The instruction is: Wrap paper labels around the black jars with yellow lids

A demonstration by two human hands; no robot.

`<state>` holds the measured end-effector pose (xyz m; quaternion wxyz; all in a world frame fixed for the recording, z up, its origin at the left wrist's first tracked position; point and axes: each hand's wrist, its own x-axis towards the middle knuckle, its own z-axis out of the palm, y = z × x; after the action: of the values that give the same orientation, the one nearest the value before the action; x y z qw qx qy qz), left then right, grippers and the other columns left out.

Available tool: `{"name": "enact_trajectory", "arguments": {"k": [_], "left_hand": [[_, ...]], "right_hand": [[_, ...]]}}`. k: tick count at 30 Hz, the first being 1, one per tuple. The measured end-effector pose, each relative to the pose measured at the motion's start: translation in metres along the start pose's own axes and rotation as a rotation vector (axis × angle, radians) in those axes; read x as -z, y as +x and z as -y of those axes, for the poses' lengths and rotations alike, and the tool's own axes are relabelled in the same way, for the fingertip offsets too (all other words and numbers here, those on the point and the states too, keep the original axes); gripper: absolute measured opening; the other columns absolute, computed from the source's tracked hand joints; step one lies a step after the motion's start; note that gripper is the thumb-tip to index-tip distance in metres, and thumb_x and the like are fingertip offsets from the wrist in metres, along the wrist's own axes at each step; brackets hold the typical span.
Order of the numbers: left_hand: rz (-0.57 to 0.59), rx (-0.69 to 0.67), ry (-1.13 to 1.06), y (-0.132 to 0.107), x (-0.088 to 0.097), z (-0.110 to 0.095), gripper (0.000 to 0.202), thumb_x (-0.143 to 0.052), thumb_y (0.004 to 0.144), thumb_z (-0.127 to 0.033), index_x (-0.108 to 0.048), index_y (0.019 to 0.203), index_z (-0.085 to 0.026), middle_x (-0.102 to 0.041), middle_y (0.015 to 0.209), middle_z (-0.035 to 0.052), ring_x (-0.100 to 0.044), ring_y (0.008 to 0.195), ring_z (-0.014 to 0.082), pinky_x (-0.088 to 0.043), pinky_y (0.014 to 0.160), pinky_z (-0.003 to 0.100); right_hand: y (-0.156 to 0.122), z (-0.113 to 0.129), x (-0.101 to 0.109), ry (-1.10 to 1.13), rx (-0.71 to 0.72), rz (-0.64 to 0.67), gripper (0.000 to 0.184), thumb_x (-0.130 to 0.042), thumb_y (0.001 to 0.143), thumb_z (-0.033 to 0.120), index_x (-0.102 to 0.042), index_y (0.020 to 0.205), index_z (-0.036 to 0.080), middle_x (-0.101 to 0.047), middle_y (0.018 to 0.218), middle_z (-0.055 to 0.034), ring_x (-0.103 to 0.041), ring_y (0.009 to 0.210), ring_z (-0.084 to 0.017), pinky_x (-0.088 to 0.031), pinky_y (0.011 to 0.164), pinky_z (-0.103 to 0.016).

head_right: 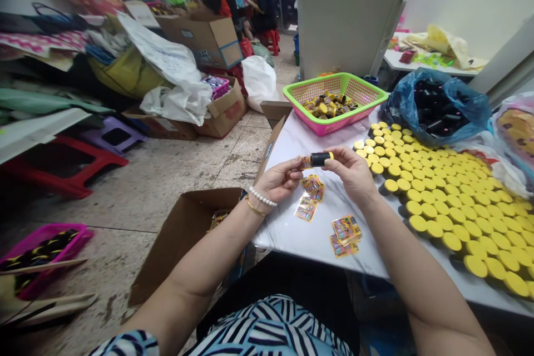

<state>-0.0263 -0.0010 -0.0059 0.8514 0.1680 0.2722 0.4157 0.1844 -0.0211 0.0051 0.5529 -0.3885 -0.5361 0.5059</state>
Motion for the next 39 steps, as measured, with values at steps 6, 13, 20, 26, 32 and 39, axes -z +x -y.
{"name": "enact_trajectory", "arguments": {"k": [6,13,20,26,32,39], "left_hand": [[0.017,0.011,-0.028,0.000,-0.001,0.000,0.006,-0.073,0.091,-0.011,-0.069,0.093,-0.008,-0.065,0.076,0.0010,-0.046,0.044,-0.0010,-0.020,0.032,0.009],[0.005,0.022,0.009,0.000,-0.005,0.003,0.008,-0.072,0.092,-0.013,-0.068,0.087,-0.008,-0.067,0.075,0.0025,-0.044,0.042,-0.0014,-0.019,0.032,0.008],[0.022,-0.029,0.058,0.002,-0.002,0.005,0.009,-0.078,0.083,-0.011,-0.071,0.088,-0.008,-0.068,0.080,0.0028,-0.041,0.044,-0.0022,-0.017,0.033,0.009],[-0.045,-0.293,0.278,-0.003,-0.002,0.012,0.035,-0.093,0.071,-0.032,-0.078,0.090,-0.007,-0.060,0.066,0.0008,-0.043,0.052,0.0022,-0.022,0.040,0.013],[0.037,-0.311,0.307,-0.007,-0.005,0.010,0.058,-0.095,0.069,-0.037,-0.075,0.121,-0.021,-0.073,0.111,0.0078,-0.070,0.085,0.0142,-0.054,0.067,0.023],[0.081,-0.364,0.394,0.001,0.003,0.014,0.045,-0.096,0.067,-0.030,-0.076,0.102,-0.013,-0.076,0.099,0.0079,-0.069,0.081,0.0136,-0.052,0.071,0.025]], "right_hand": [[0.000,0.002,-0.001,-0.088,-0.010,-0.064,0.035,-0.087,0.077,0.045,-0.071,0.099,0.022,-0.077,0.098,-0.0034,-0.075,0.089,-0.019,-0.066,0.089,-0.040],[-0.009,0.007,-0.008,-0.252,0.088,-0.012,0.034,-0.082,0.082,0.040,-0.060,0.103,0.025,-0.079,0.110,-0.0072,-0.077,0.100,-0.023,-0.063,0.097,-0.042],[-0.020,0.009,-0.008,-0.518,0.223,0.088,0.033,-0.079,0.085,0.034,-0.063,0.114,0.026,-0.073,0.131,-0.0096,-0.074,0.116,-0.026,-0.061,0.105,-0.046],[-0.012,0.005,-0.004,-0.391,0.224,-0.019,0.036,-0.085,0.081,0.037,-0.066,0.108,0.025,-0.077,0.108,-0.0052,-0.076,0.095,-0.021,-0.063,0.094,-0.040],[-0.007,0.006,0.000,-0.370,0.289,-0.027,0.040,-0.092,0.075,0.037,-0.070,0.106,0.025,-0.071,0.096,-0.0016,-0.070,0.084,-0.018,-0.062,0.080,-0.033],[-0.009,0.002,-0.002,-0.543,0.321,0.060,0.035,-0.082,0.086,0.034,-0.073,0.119,0.026,-0.071,0.109,-0.0058,-0.073,0.091,-0.020,-0.065,0.088,-0.039]]}}
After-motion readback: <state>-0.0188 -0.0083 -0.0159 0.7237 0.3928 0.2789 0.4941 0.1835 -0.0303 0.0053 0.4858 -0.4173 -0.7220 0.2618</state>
